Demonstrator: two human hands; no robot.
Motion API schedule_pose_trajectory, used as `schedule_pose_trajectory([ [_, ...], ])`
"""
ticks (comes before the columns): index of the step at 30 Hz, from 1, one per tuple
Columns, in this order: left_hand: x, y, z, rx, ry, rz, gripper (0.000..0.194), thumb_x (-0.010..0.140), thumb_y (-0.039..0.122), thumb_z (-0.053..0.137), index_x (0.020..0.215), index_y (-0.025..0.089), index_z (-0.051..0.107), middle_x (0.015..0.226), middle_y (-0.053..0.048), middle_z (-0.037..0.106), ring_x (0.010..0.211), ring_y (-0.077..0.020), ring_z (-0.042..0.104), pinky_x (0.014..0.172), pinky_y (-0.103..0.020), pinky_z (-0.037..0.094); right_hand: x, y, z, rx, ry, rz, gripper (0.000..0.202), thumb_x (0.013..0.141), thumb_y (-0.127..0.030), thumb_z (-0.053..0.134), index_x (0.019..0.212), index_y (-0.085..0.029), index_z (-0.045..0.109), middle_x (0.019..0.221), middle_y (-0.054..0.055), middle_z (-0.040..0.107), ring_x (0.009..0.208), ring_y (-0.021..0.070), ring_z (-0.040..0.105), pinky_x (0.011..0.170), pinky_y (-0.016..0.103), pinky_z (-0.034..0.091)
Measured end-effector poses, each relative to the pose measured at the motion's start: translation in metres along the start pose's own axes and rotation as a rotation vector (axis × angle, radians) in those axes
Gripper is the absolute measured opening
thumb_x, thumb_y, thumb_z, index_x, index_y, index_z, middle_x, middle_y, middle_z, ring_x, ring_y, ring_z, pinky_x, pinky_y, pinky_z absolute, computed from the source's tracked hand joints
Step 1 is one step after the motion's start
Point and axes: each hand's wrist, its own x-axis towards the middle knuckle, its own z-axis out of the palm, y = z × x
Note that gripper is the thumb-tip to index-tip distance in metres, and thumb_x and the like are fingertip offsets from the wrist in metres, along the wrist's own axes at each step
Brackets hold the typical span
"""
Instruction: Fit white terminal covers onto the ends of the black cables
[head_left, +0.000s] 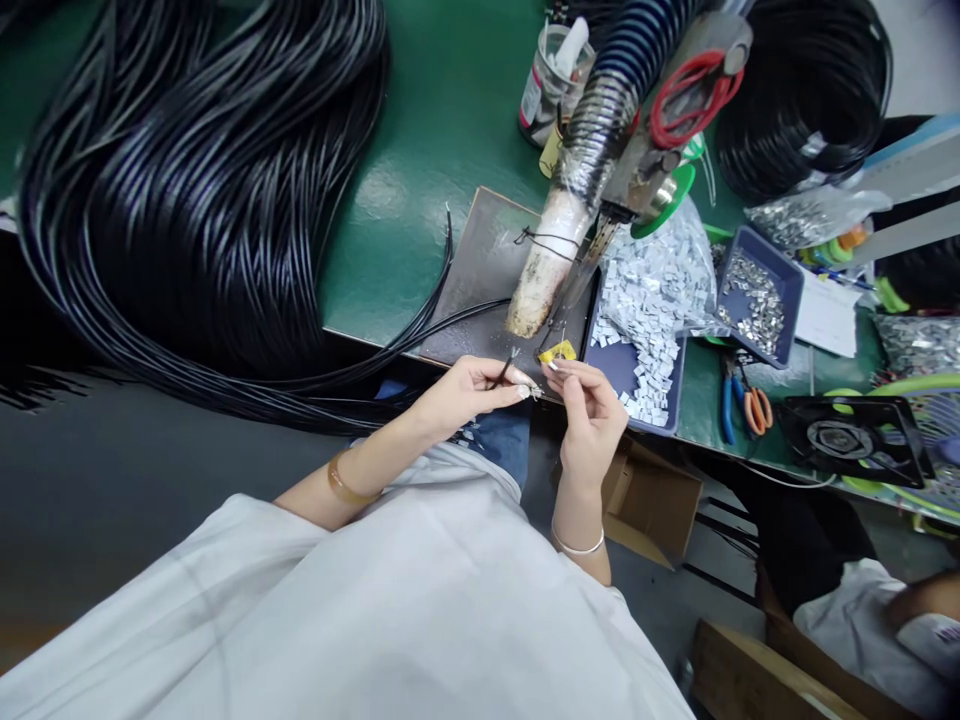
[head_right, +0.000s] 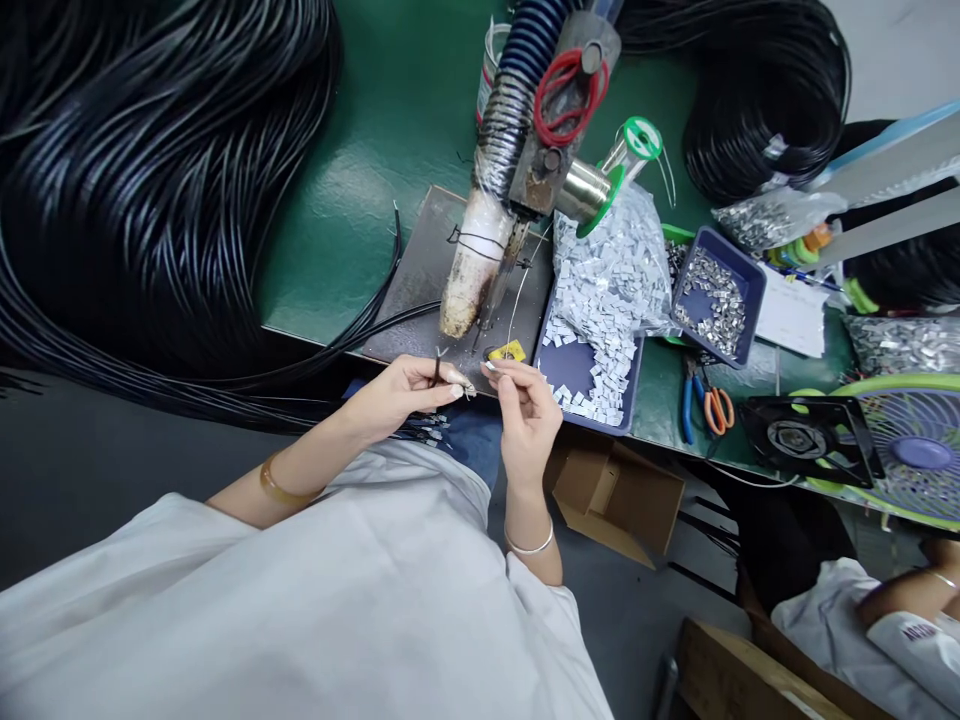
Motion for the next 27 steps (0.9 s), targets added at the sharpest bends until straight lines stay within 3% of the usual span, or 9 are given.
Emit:
schedule_pose_trajectory([
  [4, 0.002, 0.004, 0.005, 0.004, 0.124, 0.054, 0.022, 0.065, 0.031, 0.083, 0.075, 0.013, 0.076, 0.064, 0.0, 0.067, 0.057, -0.0078, 0.051, 0.055, -0.02, 0.04, -0.006, -0.008, -0.001, -0.322, 0.094, -0.364, 0.011, 0.09, -0.018, 0.06, 0.095, -0.024, 0.067, 0.101, 0.004, 0.073, 0.096, 0.0174, 0.071, 0.086, 0.037, 0.061],
  [8, 0.004, 0.006, 0.008, 0.059, 0.174, 0.095, 0.02, 0.062, 0.027, 0.084, 0.069, 0.012, 0.072, 0.061, 0.0, 0.065, 0.057, -0.0083, 0.052, 0.058, -0.021, 0.04, -0.006, -0.008, 0.0, -0.514, 0.027, -0.598, 0.021, 0.085, -0.012, 0.066, 0.099, -0.027, 0.067, 0.1, 0.002, 0.074, 0.092, 0.017, 0.072, 0.084, 0.036, 0.061],
  [11, 0.005, 0.007, 0.009, 0.094, 0.204, 0.123, 0.015, 0.062, 0.022, 0.08, 0.066, 0.012, 0.07, 0.059, 0.001, 0.063, 0.055, -0.0077, 0.05, 0.056, -0.021, 0.037, -0.004, -0.004, 0.001, -0.488, -0.01, -0.567, 0.017, 0.087, -0.013, 0.064, 0.097, -0.026, 0.068, 0.095, 0.002, 0.075, 0.089, 0.0163, 0.073, 0.08, 0.034, 0.062],
  [15, 0.007, 0.005, 0.008, 0.148, 0.209, 0.145, 0.012, 0.07, 0.024, 0.073, 0.07, 0.012, 0.072, 0.063, 0.0, 0.065, 0.058, -0.0087, 0.052, 0.059, -0.022, 0.039, -0.004, 0.004, 0.0, -0.337, 0.048, -0.362, 0.008, 0.09, -0.018, 0.059, 0.095, -0.022, 0.064, 0.094, 0.004, 0.074, 0.089, 0.0166, 0.072, 0.073, 0.031, 0.062],
  [17, 0.007, 0.004, 0.007, 0.169, 0.204, 0.15, 0.015, 0.074, 0.027, 0.072, 0.074, 0.012, 0.074, 0.066, -0.001, 0.067, 0.061, -0.0097, 0.054, 0.063, -0.023, 0.041, -0.005, 0.007, 0.0, -0.291, 0.048, -0.333, 0.006, 0.089, -0.018, 0.059, 0.093, -0.022, 0.062, 0.098, 0.005, 0.074, 0.092, 0.0169, 0.072, 0.075, 0.032, 0.062],
  [23, 0.009, 0.002, 0.007, 0.179, 0.237, 0.178, 0.014, 0.072, 0.026, 0.073, 0.072, 0.012, 0.072, 0.067, 0.0, 0.067, 0.063, -0.01, 0.055, 0.065, -0.022, 0.043, -0.003, 0.011, 0.002, -0.452, 0.001, -0.52, 0.011, 0.086, -0.015, 0.063, 0.092, -0.024, 0.062, 0.101, 0.005, 0.076, 0.094, 0.018, 0.073, 0.083, 0.035, 0.061],
  [27, 0.012, 0.004, 0.011, 0.153, 0.28, 0.185, 0.011, 0.068, 0.023, 0.075, 0.07, 0.012, 0.072, 0.065, 0.0, 0.067, 0.062, -0.0098, 0.056, 0.063, -0.022, 0.045, -0.001, 0.014, 0.003, -0.553, 0.002, -0.666, 0.018, 0.082, -0.011, 0.066, 0.094, -0.024, 0.061, 0.104, 0.005, 0.077, 0.092, 0.0166, 0.075, 0.081, 0.03, 0.061],
])
